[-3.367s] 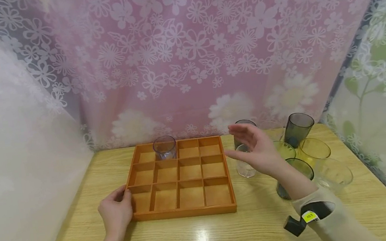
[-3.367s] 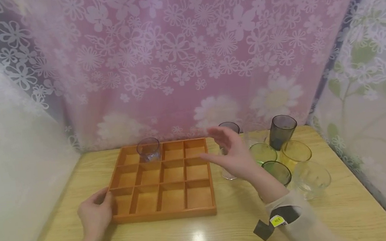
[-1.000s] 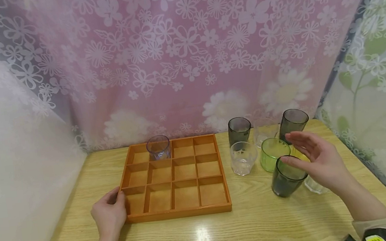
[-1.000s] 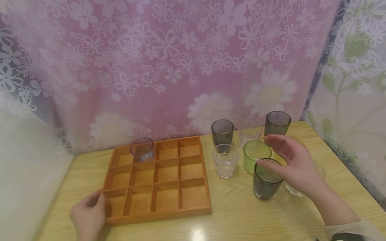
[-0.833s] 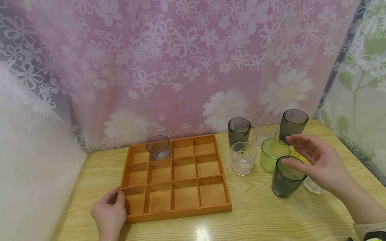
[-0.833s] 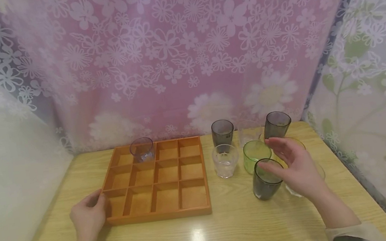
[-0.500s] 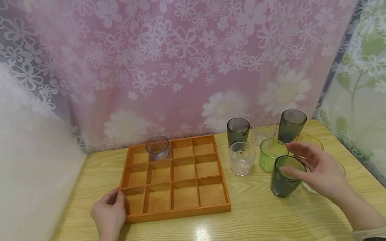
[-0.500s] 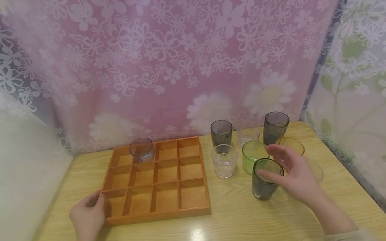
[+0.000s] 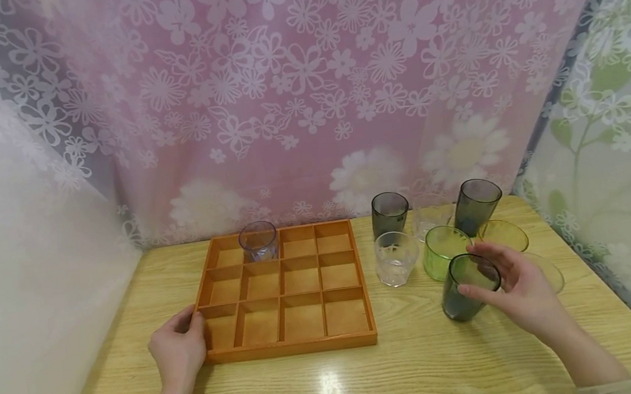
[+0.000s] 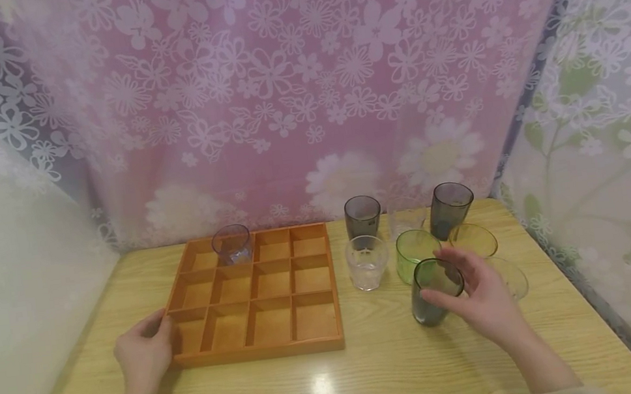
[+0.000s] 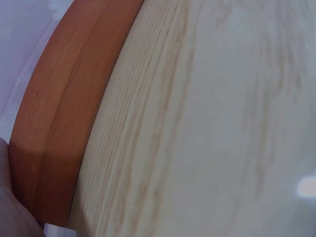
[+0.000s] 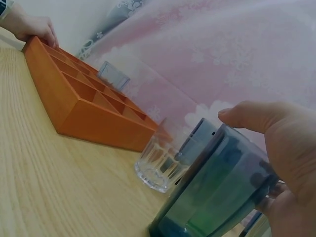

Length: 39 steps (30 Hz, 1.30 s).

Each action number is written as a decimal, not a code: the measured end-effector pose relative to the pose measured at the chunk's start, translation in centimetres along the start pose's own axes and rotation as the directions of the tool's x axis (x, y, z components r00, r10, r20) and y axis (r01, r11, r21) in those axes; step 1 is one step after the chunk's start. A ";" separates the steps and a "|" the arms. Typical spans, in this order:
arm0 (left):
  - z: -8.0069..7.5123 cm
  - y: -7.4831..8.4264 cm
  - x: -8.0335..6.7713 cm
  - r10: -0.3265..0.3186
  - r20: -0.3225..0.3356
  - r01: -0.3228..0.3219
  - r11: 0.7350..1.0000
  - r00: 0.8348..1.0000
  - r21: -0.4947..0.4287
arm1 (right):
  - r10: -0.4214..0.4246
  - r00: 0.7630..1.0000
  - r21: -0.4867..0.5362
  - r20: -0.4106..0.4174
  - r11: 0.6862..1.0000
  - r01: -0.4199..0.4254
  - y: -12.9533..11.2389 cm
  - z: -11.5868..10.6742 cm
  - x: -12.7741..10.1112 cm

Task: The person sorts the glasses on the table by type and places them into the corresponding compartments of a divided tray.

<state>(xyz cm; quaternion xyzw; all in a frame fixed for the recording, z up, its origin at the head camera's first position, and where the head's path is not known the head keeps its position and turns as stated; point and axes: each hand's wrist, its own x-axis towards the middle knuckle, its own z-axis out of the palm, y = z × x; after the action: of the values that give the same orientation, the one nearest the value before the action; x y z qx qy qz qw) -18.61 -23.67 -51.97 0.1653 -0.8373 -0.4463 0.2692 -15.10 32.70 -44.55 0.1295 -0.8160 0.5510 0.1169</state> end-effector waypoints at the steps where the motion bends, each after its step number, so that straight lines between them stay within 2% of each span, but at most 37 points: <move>1: 0.0 0.0 0.0 -0.002 -0.001 0.002 1.000 1.000 0.000 | 0.004 1.000 0.007 0.002 1.000 -0.004 0.1 0.0 -0.1; 6: -0.1 -0.2 0.0 -0.005 0.000 0.005 1.000 1.000 -0.002 | 0.034 0.999 0.042 0.006 0.999 -0.034 0.7 0.3 -0.4; 17: -0.2 0.0 0.1 -0.014 0.033 0.014 1.000 0.999 -0.023 | 0.060 0.998 0.042 -0.012 0.997 -0.059 1.7 1.1 -1.0; 27: -0.3 0.1 0.1 -0.004 0.018 0.005 1.000 1.000 -0.021 | 0.082 0.996 -0.034 -0.030 0.996 -0.083 2.4 1.9 -1.5; 35: -0.2 0.1 0.0 0.029 -0.001 -0.029 1.000 1.000 -0.009 | 0.060 0.998 -0.062 -0.038 0.996 -0.062 2.7 2.3 -1.9; 39: -0.2 0.0 0.0 0.025 -0.004 -0.025 1.000 1.000 0.001 | 0.058 0.997 -0.093 -0.058 0.994 -0.064 2.5 2.4 -1.9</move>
<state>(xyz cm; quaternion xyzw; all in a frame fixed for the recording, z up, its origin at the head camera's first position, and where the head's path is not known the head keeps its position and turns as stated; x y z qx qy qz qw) -18.46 -23.80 -51.84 0.1559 -0.8390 -0.4421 0.2762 -14.24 31.52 -48.26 0.0835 -0.8414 0.5182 0.1286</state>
